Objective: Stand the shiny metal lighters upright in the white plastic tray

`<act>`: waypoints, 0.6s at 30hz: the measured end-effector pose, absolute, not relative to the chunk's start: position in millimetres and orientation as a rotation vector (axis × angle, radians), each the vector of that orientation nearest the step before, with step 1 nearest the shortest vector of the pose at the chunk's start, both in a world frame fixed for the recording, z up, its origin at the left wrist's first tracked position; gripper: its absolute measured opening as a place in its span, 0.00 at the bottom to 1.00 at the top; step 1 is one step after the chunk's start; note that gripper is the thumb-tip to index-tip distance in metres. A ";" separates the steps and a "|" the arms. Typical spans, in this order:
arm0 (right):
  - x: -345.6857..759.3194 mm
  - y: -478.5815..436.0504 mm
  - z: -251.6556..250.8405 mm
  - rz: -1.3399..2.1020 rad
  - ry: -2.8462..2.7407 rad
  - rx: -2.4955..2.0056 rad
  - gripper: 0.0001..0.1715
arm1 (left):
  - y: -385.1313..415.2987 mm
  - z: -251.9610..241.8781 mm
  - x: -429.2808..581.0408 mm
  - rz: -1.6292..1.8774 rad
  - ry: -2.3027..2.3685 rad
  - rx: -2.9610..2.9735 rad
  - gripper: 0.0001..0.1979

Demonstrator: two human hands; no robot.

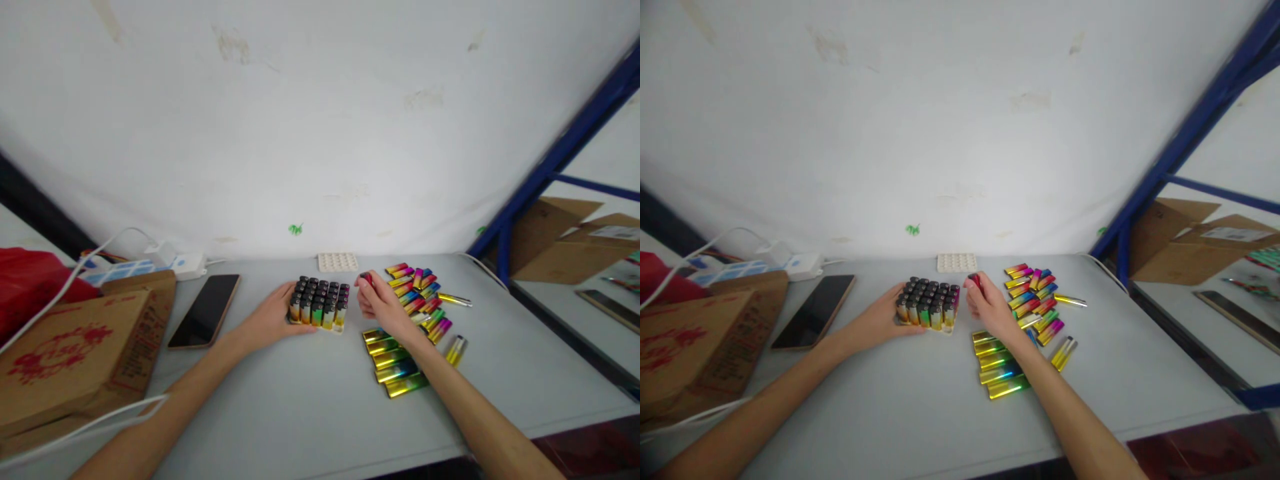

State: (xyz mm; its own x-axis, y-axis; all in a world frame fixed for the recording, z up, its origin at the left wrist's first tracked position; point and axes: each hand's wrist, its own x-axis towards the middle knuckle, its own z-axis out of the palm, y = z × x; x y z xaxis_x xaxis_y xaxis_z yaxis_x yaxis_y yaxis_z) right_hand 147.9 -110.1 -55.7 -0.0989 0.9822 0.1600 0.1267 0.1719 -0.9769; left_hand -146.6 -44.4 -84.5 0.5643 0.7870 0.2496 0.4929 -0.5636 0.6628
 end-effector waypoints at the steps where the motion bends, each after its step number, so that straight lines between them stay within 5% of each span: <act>1: 147.0 -110.9 -55.3 1.074 -1.450 -1.151 0.37 | -44.5 -84.8 -146.7 0.728 1.023 2.265 0.45; 9: 143.1 -123.5 -44.9 0.506 -1.676 -1.400 0.37 | -44.8 -84.5 -147.4 0.743 1.005 2.252 0.44; 18: 134.4 -125.0 -45.6 0.529 -1.674 -1.392 0.28 | -42.8 -85.7 -147.1 0.739 1.018 2.259 0.46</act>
